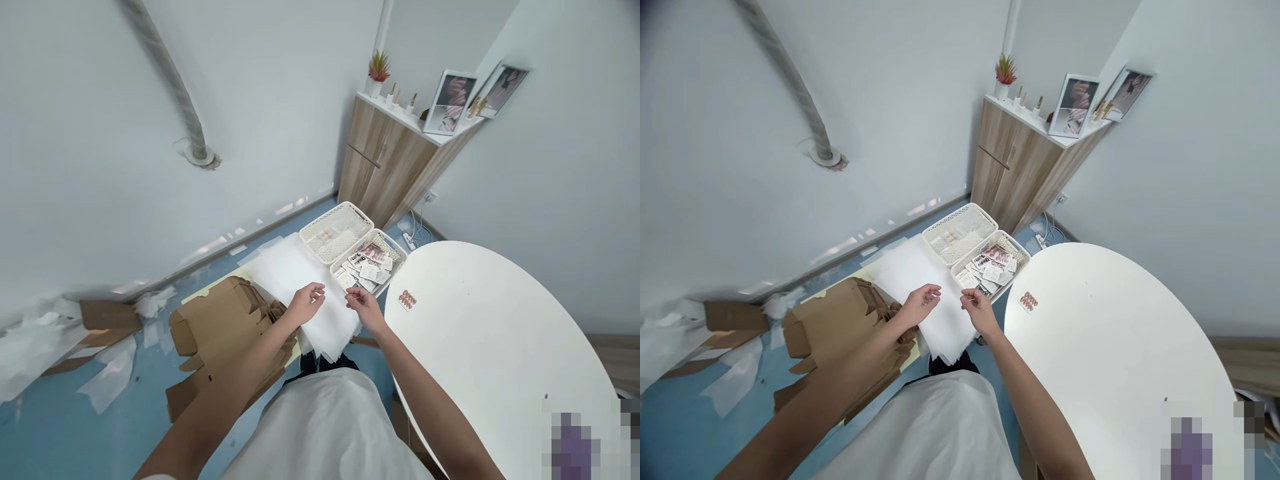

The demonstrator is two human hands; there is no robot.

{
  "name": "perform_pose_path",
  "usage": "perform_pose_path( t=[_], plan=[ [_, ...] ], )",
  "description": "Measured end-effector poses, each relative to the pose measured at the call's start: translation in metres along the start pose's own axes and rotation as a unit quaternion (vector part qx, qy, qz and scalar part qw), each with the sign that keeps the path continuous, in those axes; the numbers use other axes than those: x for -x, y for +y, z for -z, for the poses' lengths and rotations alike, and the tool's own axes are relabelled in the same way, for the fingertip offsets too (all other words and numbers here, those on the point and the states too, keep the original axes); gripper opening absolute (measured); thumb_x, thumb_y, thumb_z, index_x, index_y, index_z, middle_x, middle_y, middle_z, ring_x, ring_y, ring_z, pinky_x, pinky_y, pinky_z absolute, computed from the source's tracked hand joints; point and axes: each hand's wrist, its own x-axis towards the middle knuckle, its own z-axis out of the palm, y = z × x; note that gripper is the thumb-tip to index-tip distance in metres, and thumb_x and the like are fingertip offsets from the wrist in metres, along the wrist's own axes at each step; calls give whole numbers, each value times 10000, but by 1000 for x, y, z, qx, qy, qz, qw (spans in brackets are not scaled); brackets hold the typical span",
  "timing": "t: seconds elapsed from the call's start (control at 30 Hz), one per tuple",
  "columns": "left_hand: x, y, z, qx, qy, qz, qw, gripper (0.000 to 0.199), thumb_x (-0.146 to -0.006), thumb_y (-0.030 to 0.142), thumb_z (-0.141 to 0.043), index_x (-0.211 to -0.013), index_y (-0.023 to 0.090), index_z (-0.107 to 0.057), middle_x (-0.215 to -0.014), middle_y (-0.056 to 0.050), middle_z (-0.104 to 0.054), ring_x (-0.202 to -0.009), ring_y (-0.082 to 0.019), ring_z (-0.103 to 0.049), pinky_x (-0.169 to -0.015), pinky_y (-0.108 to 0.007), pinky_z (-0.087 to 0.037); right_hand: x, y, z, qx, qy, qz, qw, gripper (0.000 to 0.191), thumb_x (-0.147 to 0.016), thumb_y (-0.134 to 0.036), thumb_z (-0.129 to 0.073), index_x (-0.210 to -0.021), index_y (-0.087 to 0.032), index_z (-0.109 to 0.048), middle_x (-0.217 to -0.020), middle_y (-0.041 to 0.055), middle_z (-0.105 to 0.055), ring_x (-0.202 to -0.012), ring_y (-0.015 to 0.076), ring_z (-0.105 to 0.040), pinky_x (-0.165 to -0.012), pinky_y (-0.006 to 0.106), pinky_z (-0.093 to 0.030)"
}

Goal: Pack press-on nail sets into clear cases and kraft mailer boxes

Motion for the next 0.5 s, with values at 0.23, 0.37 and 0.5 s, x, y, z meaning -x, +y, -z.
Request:
perform_pose_path(
  t=[0.23,0.37,0.5],
  plan=[
    [-50,7,17,-75,-9,9,997,284,-749,298,-509,-1007,191,-554,-1009,-65,-614,-871,-170,-589,-735,-316,-493,-83,-9,1,-84,62,-55,993,344,-632,-390,-637,-914,-200,-584,-903,55,-614,-792,172,-572,-755,343,-433],
    [-94,3,26,-127,-1,30,991,332,-745,271,-520,-1067,194,-529,-1098,-74,-573,-964,-200,-563,-787,-334,-486,-133,-6,-10,-108,35,-80,990,378,-616,-329,-657,-969,-220,-577,-1063,56,-581,-956,189,-534,-833,344,-411],
    [-149,-8,36,-172,-22,61,983,463,-738,164,-500,-1196,180,-432,-1183,-83,-526,-1063,-213,-516,-881,-344,-434,-181,5,-33,-173,36,-135,975,416,-628,-274,-634,-1031,-247,-536,-1053,36,-570,-983,172,-529,-805,320,-436]
  ],
)
